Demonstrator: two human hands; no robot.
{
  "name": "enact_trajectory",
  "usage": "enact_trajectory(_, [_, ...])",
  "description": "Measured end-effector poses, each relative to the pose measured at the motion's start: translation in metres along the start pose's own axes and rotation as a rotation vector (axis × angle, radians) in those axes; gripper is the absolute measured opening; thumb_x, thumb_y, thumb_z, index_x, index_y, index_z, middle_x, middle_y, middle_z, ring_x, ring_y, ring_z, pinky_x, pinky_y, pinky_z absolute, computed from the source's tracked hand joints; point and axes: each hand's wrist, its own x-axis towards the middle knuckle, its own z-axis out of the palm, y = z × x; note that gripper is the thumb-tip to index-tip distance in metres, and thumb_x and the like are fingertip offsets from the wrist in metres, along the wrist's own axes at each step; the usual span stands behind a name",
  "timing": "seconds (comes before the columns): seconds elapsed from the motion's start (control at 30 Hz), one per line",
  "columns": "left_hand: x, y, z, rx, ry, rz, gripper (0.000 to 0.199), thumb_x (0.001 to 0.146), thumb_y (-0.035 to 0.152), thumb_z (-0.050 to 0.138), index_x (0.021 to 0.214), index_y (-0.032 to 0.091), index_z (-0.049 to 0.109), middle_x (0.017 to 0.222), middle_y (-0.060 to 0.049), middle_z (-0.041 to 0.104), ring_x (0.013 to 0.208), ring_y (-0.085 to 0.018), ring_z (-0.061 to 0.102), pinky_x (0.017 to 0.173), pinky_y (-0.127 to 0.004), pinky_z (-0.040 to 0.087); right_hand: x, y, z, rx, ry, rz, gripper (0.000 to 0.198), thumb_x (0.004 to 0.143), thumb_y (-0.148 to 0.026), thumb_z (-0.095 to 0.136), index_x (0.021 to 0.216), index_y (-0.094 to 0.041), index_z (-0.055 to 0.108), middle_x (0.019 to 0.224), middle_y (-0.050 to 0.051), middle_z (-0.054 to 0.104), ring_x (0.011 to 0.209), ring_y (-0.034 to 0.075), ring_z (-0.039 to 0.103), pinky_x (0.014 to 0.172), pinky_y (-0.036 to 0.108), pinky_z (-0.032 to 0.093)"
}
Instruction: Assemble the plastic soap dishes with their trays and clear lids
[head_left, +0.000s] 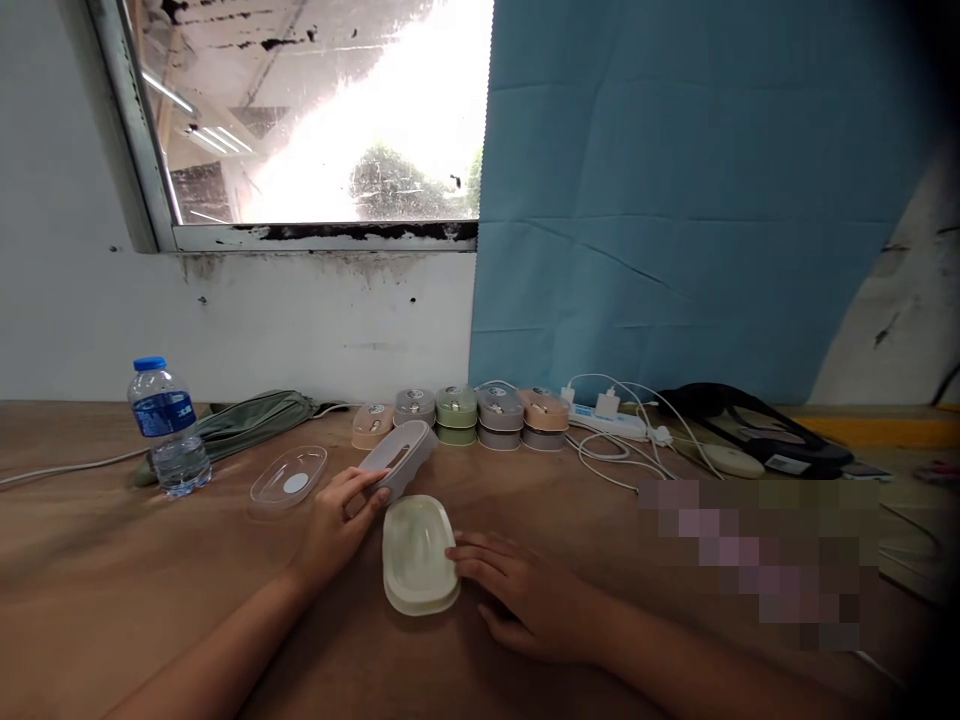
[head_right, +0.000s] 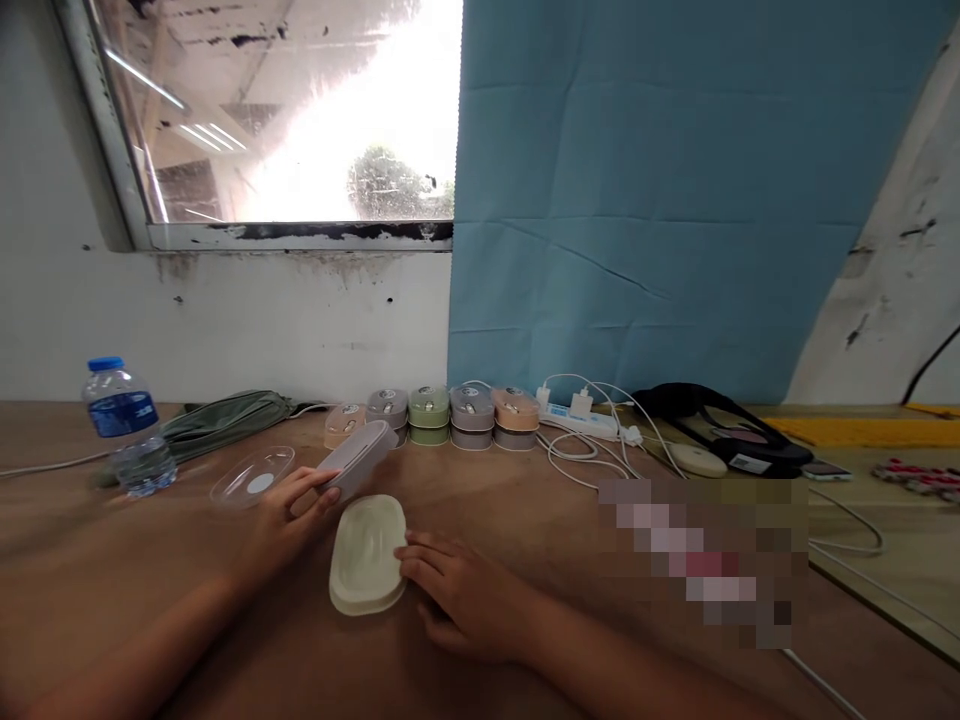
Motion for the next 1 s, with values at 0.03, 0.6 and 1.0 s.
enact_trajectory(0.03, [0.0,-0.001,0.0,0.014,-0.004,0.003,0.026,0.085,0.034,0.05,0.104,0.022,0.062,0.095,-0.005,0.062,0.09,-0.019,0.057,0.081,-0.03,0.046,-0.006,-0.001,-0.002,-0.008,0.004,0.003,0.043,0.076,-0.014,0.047,0.119,-0.014,0.048,0.125,0.011,0.052,0.124,0.023,0.038,0.104,0.039,0.032])
enact_trajectory(0.6, [0.0,-0.02,0.001,0.265,-0.06,0.205,0.023,0.085,0.029,0.05,0.104,0.025,0.062,0.096,-0.004,0.063,0.096,-0.019,0.055,0.087,-0.035,0.044,-0.029,0.009,-0.014,-0.134,0.151,0.008,0.019,0.073,-0.011,0.05,0.087,-0.019,0.06,0.085,0.007,0.06,0.082,0.019,0.053,0.08,0.036,0.043])
enact_trajectory(1.0, [0.0,-0.01,0.005,0.197,-0.084,0.217,0.023,0.085,0.028,0.05,0.104,0.025,0.063,0.097,-0.006,0.064,0.098,-0.021,0.055,0.087,-0.036,0.046,-0.027,-0.003,-0.011,-0.018,0.072,0.045,0.032,0.082,-0.016,0.05,0.114,-0.02,0.057,0.098,0.008,0.064,0.092,0.02,0.057,0.087,0.035,0.045])
